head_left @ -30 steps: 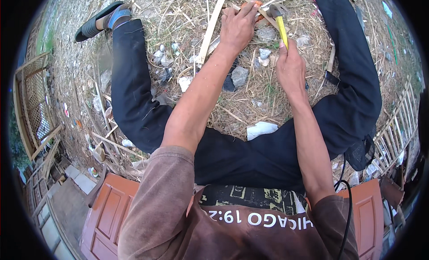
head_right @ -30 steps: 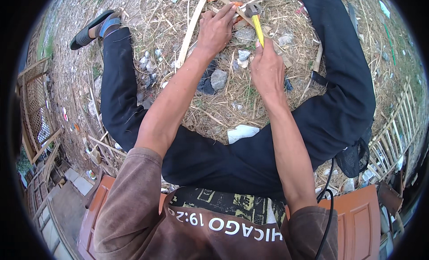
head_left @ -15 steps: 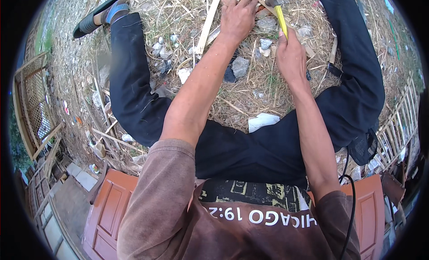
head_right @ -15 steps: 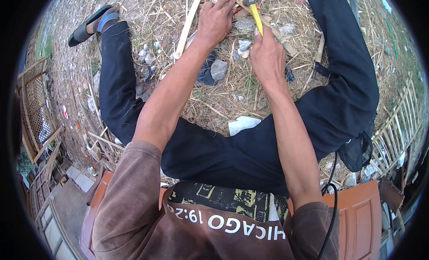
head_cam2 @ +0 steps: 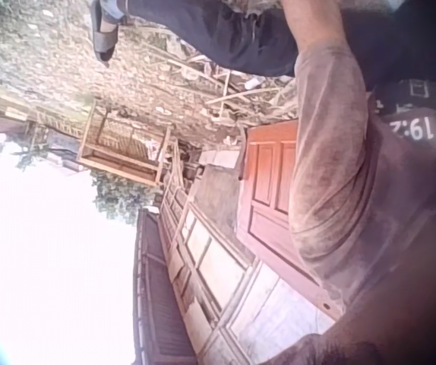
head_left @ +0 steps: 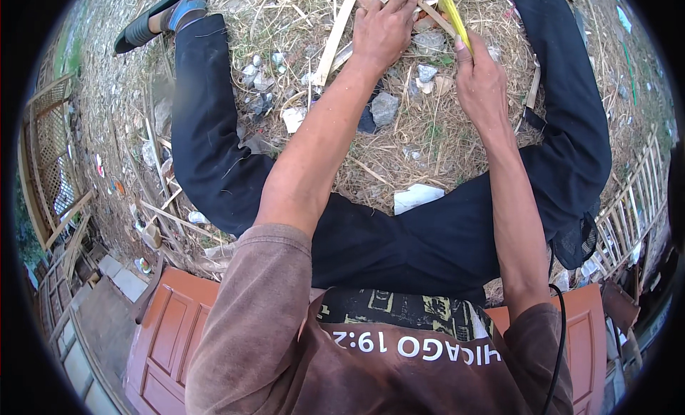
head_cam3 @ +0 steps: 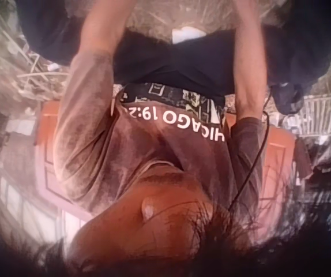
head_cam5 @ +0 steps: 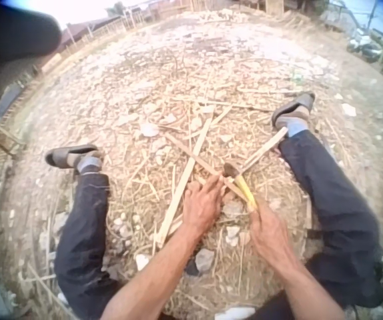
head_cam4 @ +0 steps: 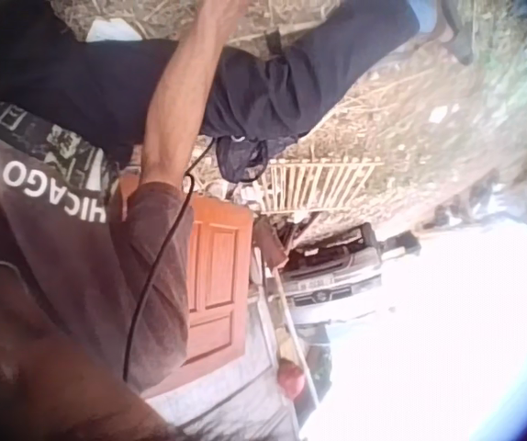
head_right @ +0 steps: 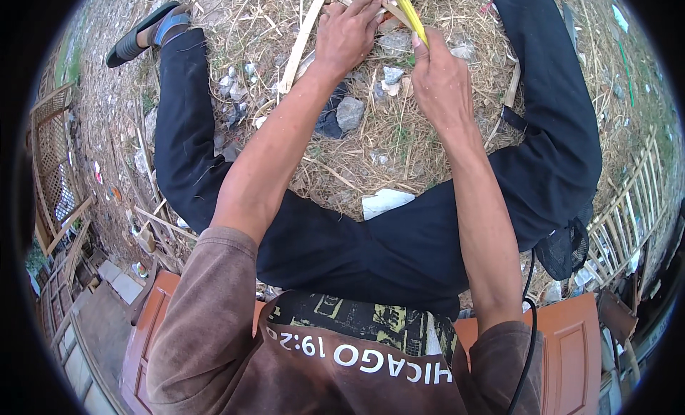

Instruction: The person assembles a frame from bamboo strips, hammering nails through the junctions by hand while sitting on the ground outdoors.

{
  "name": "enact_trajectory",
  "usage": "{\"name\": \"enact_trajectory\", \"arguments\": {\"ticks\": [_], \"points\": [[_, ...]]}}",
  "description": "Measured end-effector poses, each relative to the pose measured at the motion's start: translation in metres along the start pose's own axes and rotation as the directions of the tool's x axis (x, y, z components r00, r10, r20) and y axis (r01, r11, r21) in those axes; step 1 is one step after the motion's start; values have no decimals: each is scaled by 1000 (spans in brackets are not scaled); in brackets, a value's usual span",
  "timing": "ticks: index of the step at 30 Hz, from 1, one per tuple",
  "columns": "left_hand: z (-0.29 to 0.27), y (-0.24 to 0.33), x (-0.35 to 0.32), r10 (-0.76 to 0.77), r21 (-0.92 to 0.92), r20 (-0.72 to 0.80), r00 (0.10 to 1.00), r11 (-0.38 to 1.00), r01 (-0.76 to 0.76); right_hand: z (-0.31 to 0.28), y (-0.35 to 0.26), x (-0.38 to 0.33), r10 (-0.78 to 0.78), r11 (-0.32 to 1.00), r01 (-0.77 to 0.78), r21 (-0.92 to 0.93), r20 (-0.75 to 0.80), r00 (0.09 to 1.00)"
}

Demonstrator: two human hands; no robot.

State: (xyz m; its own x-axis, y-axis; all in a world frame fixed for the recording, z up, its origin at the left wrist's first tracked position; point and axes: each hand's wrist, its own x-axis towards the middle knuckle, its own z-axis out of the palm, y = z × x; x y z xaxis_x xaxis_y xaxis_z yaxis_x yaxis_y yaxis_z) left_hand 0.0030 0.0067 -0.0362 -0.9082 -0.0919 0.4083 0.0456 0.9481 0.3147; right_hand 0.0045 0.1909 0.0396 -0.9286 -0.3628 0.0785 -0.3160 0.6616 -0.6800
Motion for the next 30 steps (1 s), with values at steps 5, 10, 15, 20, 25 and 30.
{"name": "enact_trajectory", "arguments": {"ticks": [5, 10, 15, 20, 25, 30], "points": [[-3, 4, 1, -38, -15, 72, 997, 999, 39, 3, 1, 2, -58, 994, 69, 79, -141, 988], [6, -3, -7, -24, 34, 19, 1000, 999, 23, -5, -14, 4, 24, 998, -20, 60, -65, 998], [0, -3, -1, 26, 1, -29, 999, 1000, -26, 10, -4, 6, 47, 999, -47, -21, 11, 999], [1, 4, 3, -18, -7, 48, 999, 1000, 19, 5, -7, 2, 39, 993, -27, 119, -99, 994], [4, -4, -3, 0, 34, 8, 1000, 999, 0, 7, -8, 6, 94, 994, -94, 56, 1, 996], [4, 0, 1, -20, -4, 47, 999, 1000, 20, 6, 0, 6, 91, 995, -90, 42, -18, 996]]}}
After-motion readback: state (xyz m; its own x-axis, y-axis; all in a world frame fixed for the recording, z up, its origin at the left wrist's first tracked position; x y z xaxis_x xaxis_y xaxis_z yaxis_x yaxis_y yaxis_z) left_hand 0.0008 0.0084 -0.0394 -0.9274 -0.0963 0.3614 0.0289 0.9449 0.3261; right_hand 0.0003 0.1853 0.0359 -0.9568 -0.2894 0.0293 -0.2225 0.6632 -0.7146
